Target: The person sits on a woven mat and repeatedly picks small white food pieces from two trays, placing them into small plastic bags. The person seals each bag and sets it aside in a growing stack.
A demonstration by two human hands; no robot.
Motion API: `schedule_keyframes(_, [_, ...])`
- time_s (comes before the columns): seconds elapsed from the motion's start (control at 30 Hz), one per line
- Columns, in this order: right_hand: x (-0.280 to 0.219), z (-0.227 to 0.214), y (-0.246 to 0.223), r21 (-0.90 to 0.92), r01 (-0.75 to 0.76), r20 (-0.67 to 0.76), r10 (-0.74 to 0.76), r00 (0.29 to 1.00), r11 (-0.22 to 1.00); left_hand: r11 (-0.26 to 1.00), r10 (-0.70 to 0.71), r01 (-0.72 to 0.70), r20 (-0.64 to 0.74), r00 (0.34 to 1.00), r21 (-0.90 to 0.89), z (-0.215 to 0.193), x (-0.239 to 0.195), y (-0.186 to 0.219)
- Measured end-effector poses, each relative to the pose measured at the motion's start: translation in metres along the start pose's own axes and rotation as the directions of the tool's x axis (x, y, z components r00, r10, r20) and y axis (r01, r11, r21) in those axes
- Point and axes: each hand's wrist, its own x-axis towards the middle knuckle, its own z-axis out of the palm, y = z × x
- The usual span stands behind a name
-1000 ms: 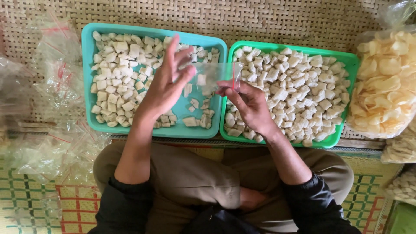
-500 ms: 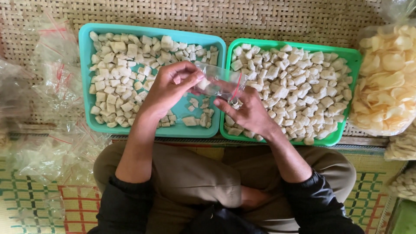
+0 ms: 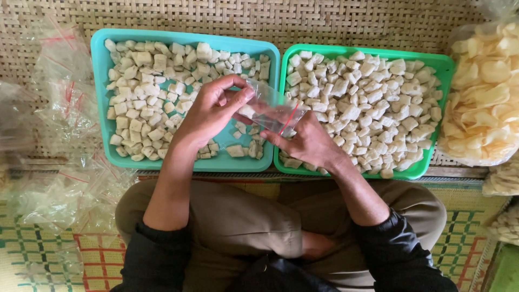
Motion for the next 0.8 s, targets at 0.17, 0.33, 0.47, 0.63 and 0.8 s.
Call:
schedule_keyframes(0.17, [0.003,-0.003,-0.003,-0.01,-0.079,0.067,0.079,0.995,0.997,1.0,-0.009,0.01,0.063,0.998,-0.02,-0.007,0.004,-0.022])
schedule_keyframes(0.33, [0.0,-0.001,0.007,0.03,-0.06,0.072,0.058,0.996,0.998,0.988,-0.012,0.024,0.081,0.997,-0.153,-0.008,0.008,-0.014])
schedule_keyframes(0.47, [-0.018,-0.003,0.03,0.219,-0.075,-0.037,0.085,0.996,0.973,0.932,0.13,-0.174,-0.155,0.979,-0.318,-0.024,0.008,-0.011])
schedule_keyframes(0.63, [-0.012,0.004,0.034,-0.167,-0.103,-0.139,0.08,0.987,0.98,0.727,0.151,-0.336,-0.337,0.929,-0.599,-0.037,0.009,-0.014])
schedule_keyframes(0.8, [-0.014,0.033,0.034,-0.55,-0.021,-0.065,-0.018,0.998,0.835,0.665,0.071,-0.352,-0.413,0.908,-0.659,-0.038,0.01,-0.015])
